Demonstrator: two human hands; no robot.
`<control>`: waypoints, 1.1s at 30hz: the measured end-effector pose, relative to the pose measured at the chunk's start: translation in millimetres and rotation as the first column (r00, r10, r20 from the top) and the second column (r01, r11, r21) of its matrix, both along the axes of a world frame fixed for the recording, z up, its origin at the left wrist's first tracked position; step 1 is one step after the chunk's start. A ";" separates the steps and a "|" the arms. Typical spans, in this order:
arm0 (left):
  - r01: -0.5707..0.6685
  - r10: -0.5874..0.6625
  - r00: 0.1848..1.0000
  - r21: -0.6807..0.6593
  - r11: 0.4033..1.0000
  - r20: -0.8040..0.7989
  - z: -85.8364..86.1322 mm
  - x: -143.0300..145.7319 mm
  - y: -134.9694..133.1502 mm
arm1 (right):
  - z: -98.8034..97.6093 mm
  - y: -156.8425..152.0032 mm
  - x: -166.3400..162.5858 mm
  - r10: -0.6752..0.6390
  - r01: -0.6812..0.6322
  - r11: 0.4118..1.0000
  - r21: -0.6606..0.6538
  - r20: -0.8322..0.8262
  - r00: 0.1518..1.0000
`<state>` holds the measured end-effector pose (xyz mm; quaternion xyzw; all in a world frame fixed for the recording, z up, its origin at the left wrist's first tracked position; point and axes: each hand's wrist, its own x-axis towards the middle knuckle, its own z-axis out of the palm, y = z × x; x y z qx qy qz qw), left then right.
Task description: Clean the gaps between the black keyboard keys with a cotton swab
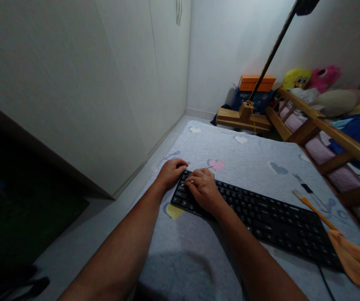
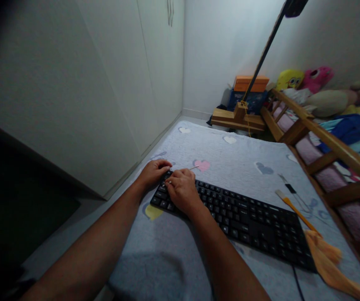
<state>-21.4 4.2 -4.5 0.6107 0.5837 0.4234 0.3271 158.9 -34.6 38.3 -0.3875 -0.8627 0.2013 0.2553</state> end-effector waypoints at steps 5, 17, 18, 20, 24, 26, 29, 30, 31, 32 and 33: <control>-0.002 0.002 1.000 -0.002 1.000 0.005 2.1 0.8 -1.8 | 2.1 2.3 5.4 0.010 -0.010 1.000 0.000 0.014 1.000; -0.009 0.009 1.000 -0.004 1.000 0.005 -0.8 0.1 -0.7 | 0.3 5.2 9.0 -0.011 0.011 1.000 0.006 0.005 1.000; -0.010 0.010 1.000 -0.005 1.000 0.004 -0.1 0.5 -1.0 | 0.0 5.4 8.8 -0.020 0.020 1.000 0.010 0.005 1.000; -0.012 0.012 1.000 -0.010 1.000 -0.002 1.6 1.2 -1.7 | -0.4 6.0 8.7 -0.039 0.039 0.999 0.018 0.007 0.999; -0.009 0.009 1.000 -0.016 1.000 -0.008 5.0 2.1 -3.3 | -0.5 7.1 9.3 -0.067 0.067 0.997 0.027 0.018 0.998; -0.010 0.010 1.000 -0.015 1.000 -0.008 6.2 2.2 -4.0 | -0.2 7.0 9.5 -0.070 0.069 0.997 0.033 0.019 0.997; -0.006 0.006 1.000 -0.016 1.000 -0.013 7.1 2.2 -4.7 | 0.6 5.4 8.9 -0.062 0.061 0.997 0.042 0.022 0.998; -0.005 0.005 1.000 -0.015 1.000 -0.016 7.0 2.1 -4.7 | 0.8 4.6 8.6 -0.058 0.057 0.997 0.044 0.023 0.998; -0.004 0.004 1.000 -0.013 1.000 -0.020 6.6 2.0 -4.5 | 0.9 3.8 8.4 -0.054 0.053 0.998 0.046 0.023 0.998; -0.004 0.004 1.000 -0.011 1.000 -0.021 5.9 1.9 -4.1 | 1.0 3.1 8.1 -0.048 0.047 0.998 0.048 0.023 0.999; -0.006 0.005 1.000 -0.007 1.000 -0.020 5.1 1.7 -3.7 | 1.0 2.4 7.9 -0.040 0.039 0.998 0.049 0.024 0.999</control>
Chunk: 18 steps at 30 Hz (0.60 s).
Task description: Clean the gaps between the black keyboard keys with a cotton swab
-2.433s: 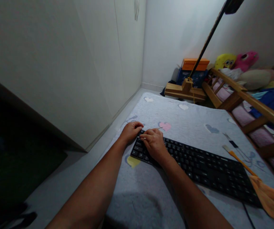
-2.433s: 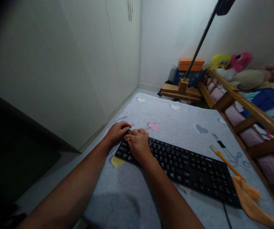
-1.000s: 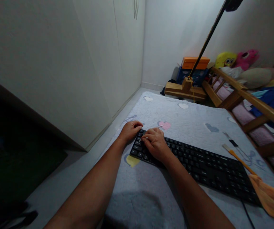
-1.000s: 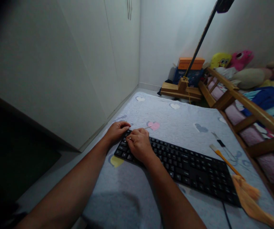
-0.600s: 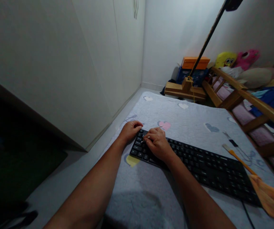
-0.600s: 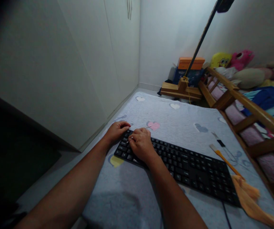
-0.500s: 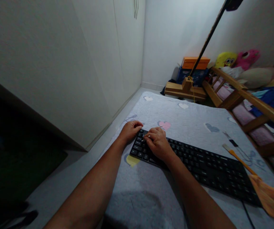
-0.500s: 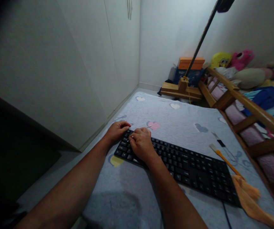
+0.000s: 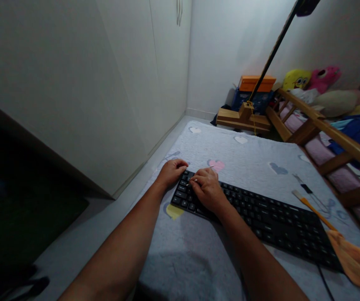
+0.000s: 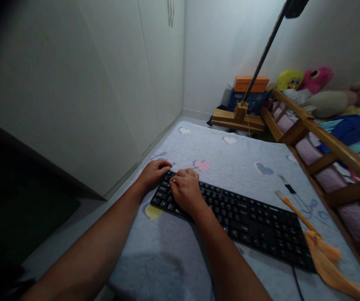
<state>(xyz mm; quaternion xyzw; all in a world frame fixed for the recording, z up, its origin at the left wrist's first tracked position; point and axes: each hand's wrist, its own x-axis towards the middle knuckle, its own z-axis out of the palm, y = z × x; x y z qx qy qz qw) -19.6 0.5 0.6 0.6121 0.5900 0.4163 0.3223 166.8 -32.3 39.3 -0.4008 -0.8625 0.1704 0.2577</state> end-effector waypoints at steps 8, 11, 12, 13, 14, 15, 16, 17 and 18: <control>0.002 -0.002 1.000 0.005 1.000 0.020 -3.0 -0.1 1.0 | -1.3 -3.5 0.1 0.029 -0.029 1.000 0.009 0.004 1.000; 0.001 -0.001 1.000 0.003 1.000 0.031 -2.9 0.0 0.6 | -1.1 -5.4 0.0 0.022 -0.022 1.000 0.020 0.003 1.000; -0.001 0.001 1.000 0.001 1.000 0.030 -3.0 -0.1 0.6 | -0.9 -6.2 0.0 0.020 -0.020 1.000 0.021 0.001 1.000; -0.002 0.002 1.000 -0.001 1.000 0.028 -3.0 -0.1 0.7 | -0.7 -7.1 0.2 0.018 -0.018 1.000 0.021 0.000 1.000; -0.003 0.003 1.000 0.000 1.000 0.028 -3.1 -0.1 0.8 | -0.6 -7.9 0.3 0.015 -0.015 1.000 0.023 -0.003 1.000; -0.002 0.002 1.000 0.002 1.000 0.027 -3.1 -0.1 0.9 | -0.5 -8.7 0.6 0.013 -0.013 1.000 0.026 -0.006 1.000; -0.002 0.002 1.000 0.005 1.000 0.027 -3.0 -0.2 1.0 | -0.5 -9.5 0.9 0.011 -0.011 0.999 0.030 -0.010 1.000; -0.002 0.001 1.000 0.008 1.000 0.026 -3.0 -0.2 1.1 | -0.5 -10.2 1.2 0.010 -0.010 0.999 0.035 -0.013 1.000; -0.001 0.001 1.000 0.010 1.000 0.024 -2.9 -0.2 1.2 | -0.6 -11.0 1.5 0.010 -0.009 0.999 0.039 -0.014 1.000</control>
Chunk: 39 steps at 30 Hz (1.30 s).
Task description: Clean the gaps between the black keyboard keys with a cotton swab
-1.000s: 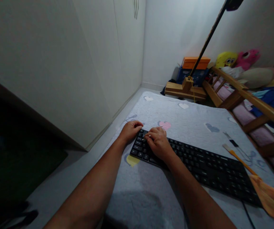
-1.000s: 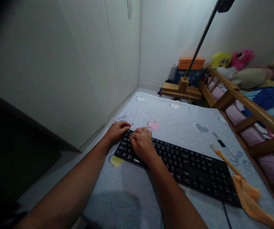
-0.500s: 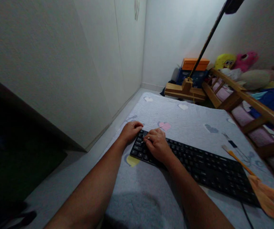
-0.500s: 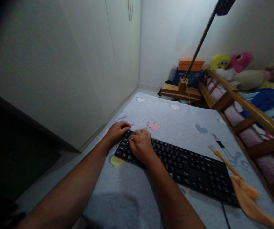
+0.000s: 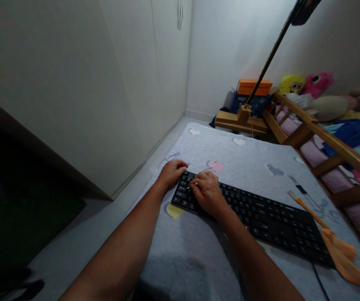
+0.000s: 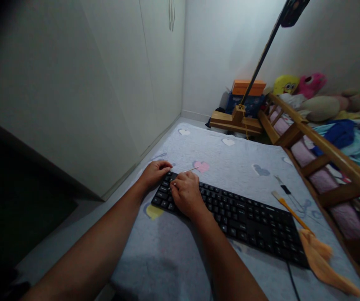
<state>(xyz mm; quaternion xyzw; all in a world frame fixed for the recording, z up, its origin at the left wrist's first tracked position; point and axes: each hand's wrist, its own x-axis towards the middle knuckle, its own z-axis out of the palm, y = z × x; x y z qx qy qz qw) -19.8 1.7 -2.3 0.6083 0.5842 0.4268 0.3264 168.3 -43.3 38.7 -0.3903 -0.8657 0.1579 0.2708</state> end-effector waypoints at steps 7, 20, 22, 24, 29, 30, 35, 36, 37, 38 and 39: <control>-0.006 0.006 1.000 0.005 1.000 -0.015 0.2 -0.4 -0.1 | -1.6 -8.3 1.4 -0.004 0.005 1.000 0.007 -0.016 1.000; -0.008 0.008 1.000 0.001 1.000 -0.004 -1.7 -0.1 0.5 | -2.1 -13.8 0.2 0.008 -0.008 1.000 -0.001 -0.030 1.000; -0.006 0.006 1.000 0.005 1.000 -0.006 -2.2 -0.6 0.9 | -2.1 -12.2 0.0 -0.005 0.005 1.000 0.004 -0.030 1.000; -0.004 0.004 1.000 0.000 1.000 -0.014 -2.1 -1.0 1.2 | -2.5 -10.6 -0.2 -0.017 0.017 1.000 0.013 -0.030 0.999; -0.005 0.005 0.999 -0.007 1.000 -0.035 -0.5 -0.7 1.0 | -5.1 -7.4 -0.2 -0.038 0.038 0.999 0.021 -0.039 0.999; -0.005 0.005 0.999 -0.004 1.000 -0.035 -0.5 -0.7 0.9 | -5.7 -7.1 -0.1 -0.039 0.040 0.999 0.019 -0.042 0.998; -0.004 0.004 0.999 0.003 1.000 -0.034 -1.9 -1.2 1.1 | -7.3 -6.5 -0.5 -0.036 0.036 0.999 0.007 -0.053 0.998; -0.003 0.003 1.000 0.002 1.000 -0.031 -2.1 -1.3 1.2 | -7.2 -6.5 -0.8 -0.036 0.036 0.999 0.005 -0.055 0.998; -0.001 0.001 1.000 0.002 1.000 -0.030 -2.3 -1.4 1.4 | -7.1 -6.4 -1.1 -0.035 0.036 0.999 0.002 -0.054 0.998; 0.000 0.000 1.000 0.003 1.000 -0.029 -2.4 -1.4 1.5 | -6.9 -6.2 -1.5 -0.036 0.036 0.999 -0.002 -0.054 0.998; -0.001 0.001 1.000 0.004 1.000 -0.029 -2.4 -1.4 1.6 | -6.8 -6.0 -1.9 -0.037 0.036 0.999 -0.007 -0.053 0.998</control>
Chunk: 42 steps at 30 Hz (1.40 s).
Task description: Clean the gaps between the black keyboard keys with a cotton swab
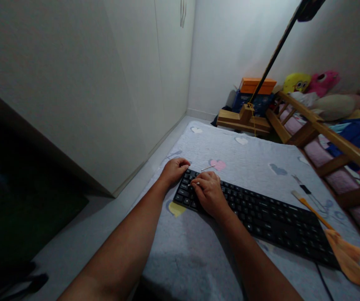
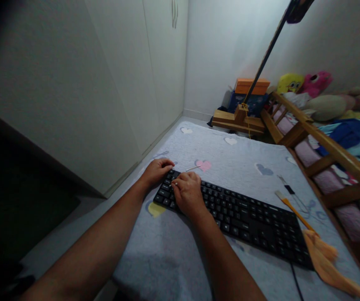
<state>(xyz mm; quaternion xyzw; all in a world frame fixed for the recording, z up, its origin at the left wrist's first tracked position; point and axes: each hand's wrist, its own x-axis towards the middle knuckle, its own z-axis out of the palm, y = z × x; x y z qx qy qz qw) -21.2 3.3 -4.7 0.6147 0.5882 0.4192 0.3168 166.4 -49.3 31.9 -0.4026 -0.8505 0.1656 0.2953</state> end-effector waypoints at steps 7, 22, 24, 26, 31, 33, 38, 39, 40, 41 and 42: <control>0.006 -0.006 1.000 0.005 1.000 0.026 -0.7 0.5 -0.2 | -0.6 2.2 -2.2 -0.002 0.002 1.000 -0.022 0.015 1.000; -0.004 0.003 0.999 0.006 1.000 0.049 -4.6 0.4 1.2 | -1.5 2.3 -14.7 0.040 -0.040 0.999 -0.016 0.010 0.999; -0.007 0.007 0.999 0.006 1.000 0.047 -4.6 0.6 1.2 | -2.0 2.5 -16.1 0.041 -0.040 0.999 -0.020 0.017 0.999; -0.010 0.009 0.999 0.001 1.000 0.044 -3.8 0.8 0.9 | -3.1 2.8 -17.4 0.040 -0.040 0.999 -0.017 0.017 0.999; -0.004 0.004 0.999 0.000 1.000 0.042 -2.6 0.8 1.2 | -4.9 3.6 -19.4 0.044 -0.044 0.999 -0.019 0.016 0.999; -0.002 0.002 0.999 0.005 1.000 0.040 -2.7 0.7 1.5 | -4.0 3.3 -19.6 0.049 -0.049 0.999 -0.025 0.021 0.999; -0.009 0.009 1.000 0.011 1.000 0.023 -2.7 0.7 1.1 | -0.4 0.7 -19.8 0.083 -0.082 0.996 -0.036 0.037 0.996; -0.009 0.009 1.000 0.011 1.000 0.022 -2.6 0.8 0.9 | -0.1 0.3 -19.9 0.090 -0.088 0.995 -0.038 0.036 0.995; -0.008 0.008 1.000 0.010 1.000 0.024 -2.6 0.7 0.8 | 0.0 0.1 -20.1 0.095 -0.093 0.995 -0.040 0.035 0.995; -0.007 0.007 1.000 0.008 1.000 0.026 -2.6 0.7 0.8 | -0.1 0.1 -20.2 0.097 -0.096 0.995 -0.041 0.033 0.995; -0.006 0.006 1.000 0.008 1.000 0.031 -2.7 0.7 0.9 | -0.4 0.2 -20.4 0.096 -0.095 0.995 -0.042 0.030 0.995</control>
